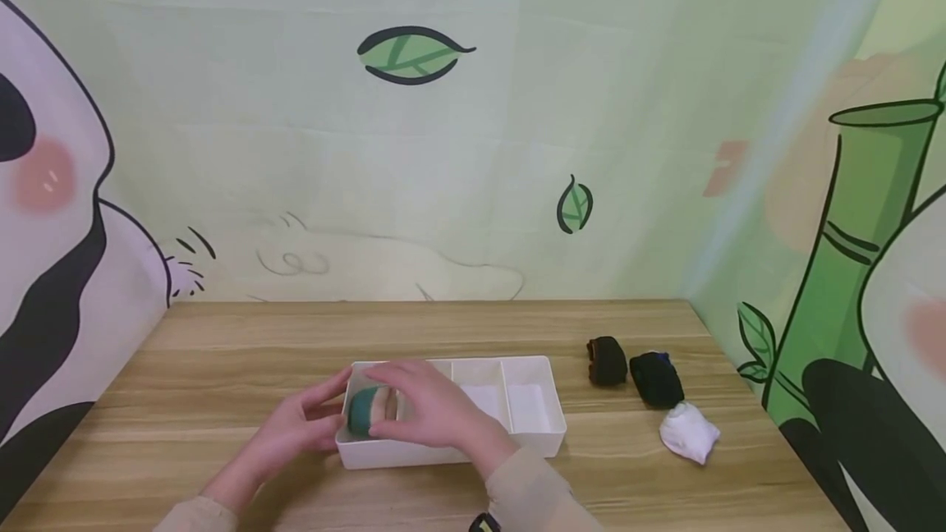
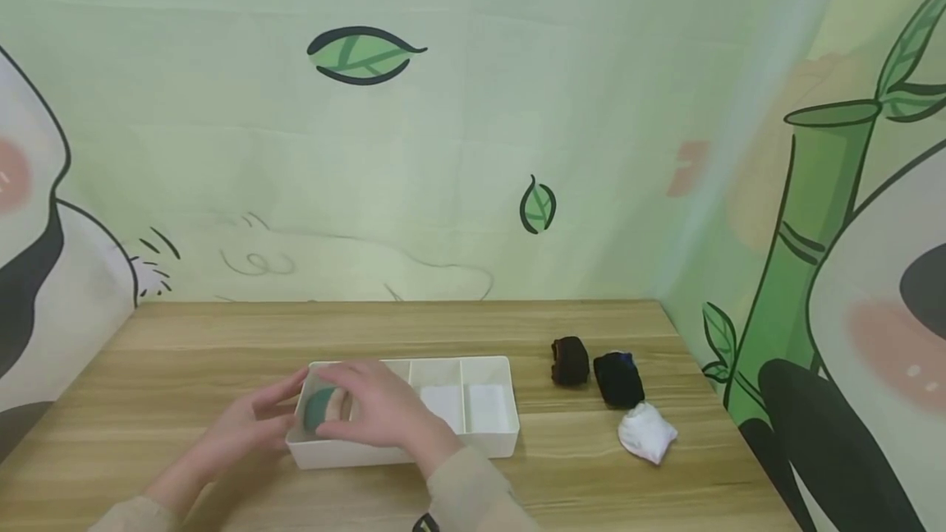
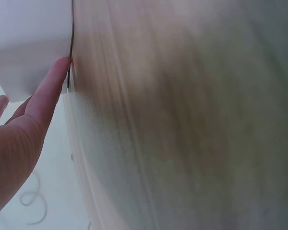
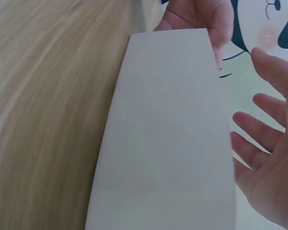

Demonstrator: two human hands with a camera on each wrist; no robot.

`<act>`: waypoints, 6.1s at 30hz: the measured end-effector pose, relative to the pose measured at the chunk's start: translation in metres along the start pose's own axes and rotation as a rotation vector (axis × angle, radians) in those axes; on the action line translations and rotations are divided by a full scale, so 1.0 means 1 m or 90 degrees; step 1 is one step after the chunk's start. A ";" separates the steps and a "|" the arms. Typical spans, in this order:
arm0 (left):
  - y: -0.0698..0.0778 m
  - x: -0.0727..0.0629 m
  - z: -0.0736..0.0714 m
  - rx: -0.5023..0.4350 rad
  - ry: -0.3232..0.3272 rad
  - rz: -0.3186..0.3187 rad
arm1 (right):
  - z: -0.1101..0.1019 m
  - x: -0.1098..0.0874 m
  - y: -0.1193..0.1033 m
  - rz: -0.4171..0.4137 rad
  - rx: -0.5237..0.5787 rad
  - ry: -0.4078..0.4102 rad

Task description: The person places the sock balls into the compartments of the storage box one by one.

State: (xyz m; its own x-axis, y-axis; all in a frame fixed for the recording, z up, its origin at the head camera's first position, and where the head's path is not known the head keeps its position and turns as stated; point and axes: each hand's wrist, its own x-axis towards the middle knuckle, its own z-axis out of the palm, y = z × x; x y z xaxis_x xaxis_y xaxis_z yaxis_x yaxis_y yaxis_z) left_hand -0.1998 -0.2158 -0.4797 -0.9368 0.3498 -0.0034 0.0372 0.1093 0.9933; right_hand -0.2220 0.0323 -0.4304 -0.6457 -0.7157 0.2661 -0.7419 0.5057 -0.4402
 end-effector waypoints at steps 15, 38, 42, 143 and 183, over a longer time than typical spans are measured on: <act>0.000 0.001 0.000 0.004 0.011 -0.004 | -0.024 -0.036 0.009 -0.033 0.013 0.072; 0.002 0.000 0.003 0.004 0.010 -0.008 | -0.045 -0.090 0.029 -0.049 -0.007 0.208; 0.001 0.000 0.002 0.005 0.011 -0.010 | -0.048 -0.101 0.037 -0.033 -0.005 0.228; -0.002 0.000 0.001 0.001 -0.005 -0.005 | -0.116 -0.301 0.156 0.380 -0.086 0.166; -0.001 0.000 0.001 0.010 0.008 -0.010 | -0.116 -0.295 0.159 0.401 -0.071 0.112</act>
State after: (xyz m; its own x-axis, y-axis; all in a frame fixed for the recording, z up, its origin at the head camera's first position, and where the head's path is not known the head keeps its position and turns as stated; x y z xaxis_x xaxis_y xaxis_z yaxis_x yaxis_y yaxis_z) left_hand -0.2000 -0.2151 -0.4812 -0.9417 0.3360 -0.0172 0.0281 0.1296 0.9912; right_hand -0.1700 0.3799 -0.4793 -0.9751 -0.1819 0.1269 -0.2205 0.8557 -0.4682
